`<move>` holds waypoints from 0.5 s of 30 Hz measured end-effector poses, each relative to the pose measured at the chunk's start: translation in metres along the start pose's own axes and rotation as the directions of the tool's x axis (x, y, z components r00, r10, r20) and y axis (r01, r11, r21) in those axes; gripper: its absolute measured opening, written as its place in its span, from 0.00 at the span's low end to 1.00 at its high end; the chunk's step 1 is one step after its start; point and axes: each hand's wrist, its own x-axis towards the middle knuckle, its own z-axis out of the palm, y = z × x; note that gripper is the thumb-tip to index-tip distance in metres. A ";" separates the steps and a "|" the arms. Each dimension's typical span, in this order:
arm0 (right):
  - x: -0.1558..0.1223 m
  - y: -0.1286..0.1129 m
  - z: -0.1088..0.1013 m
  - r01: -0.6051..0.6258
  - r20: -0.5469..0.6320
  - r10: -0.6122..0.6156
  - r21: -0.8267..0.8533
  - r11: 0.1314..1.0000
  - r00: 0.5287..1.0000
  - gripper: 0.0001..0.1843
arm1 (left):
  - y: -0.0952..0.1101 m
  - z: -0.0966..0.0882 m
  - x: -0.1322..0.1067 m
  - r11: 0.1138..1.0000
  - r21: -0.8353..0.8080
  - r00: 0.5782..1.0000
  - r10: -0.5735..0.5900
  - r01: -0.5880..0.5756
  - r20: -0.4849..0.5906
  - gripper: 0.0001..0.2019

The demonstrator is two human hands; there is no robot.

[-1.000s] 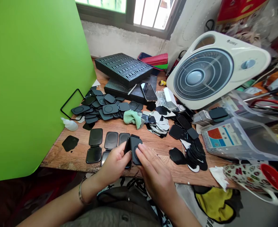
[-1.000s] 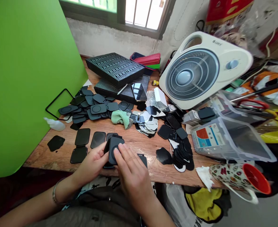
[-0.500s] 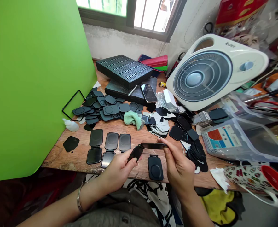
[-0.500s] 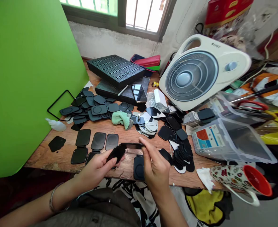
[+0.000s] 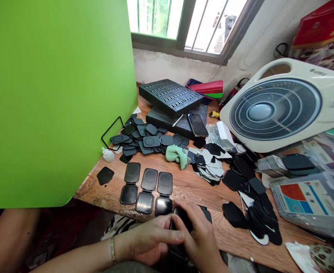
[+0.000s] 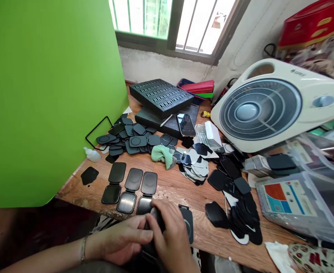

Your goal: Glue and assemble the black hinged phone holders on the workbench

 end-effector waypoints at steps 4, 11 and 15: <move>0.015 0.007 -0.032 -0.349 0.231 0.315 0.128 0.928 0.921 0.12 | 0.009 -0.002 0.003 0.998 0.010 0.997 -0.070 0.070 0.018 0.17; 0.033 0.009 -0.030 0.251 -0.037 -0.266 -0.228 0.941 0.963 0.18 | 0.043 0.007 0.021 0.996 -0.080 0.995 0.033 -0.041 -0.095 0.28; 0.047 -0.003 -0.014 0.444 0.277 -0.359 -0.380 0.812 0.892 0.31 | 0.086 0.011 0.031 0.963 0.102 0.943 0.264 -0.248 -0.200 0.14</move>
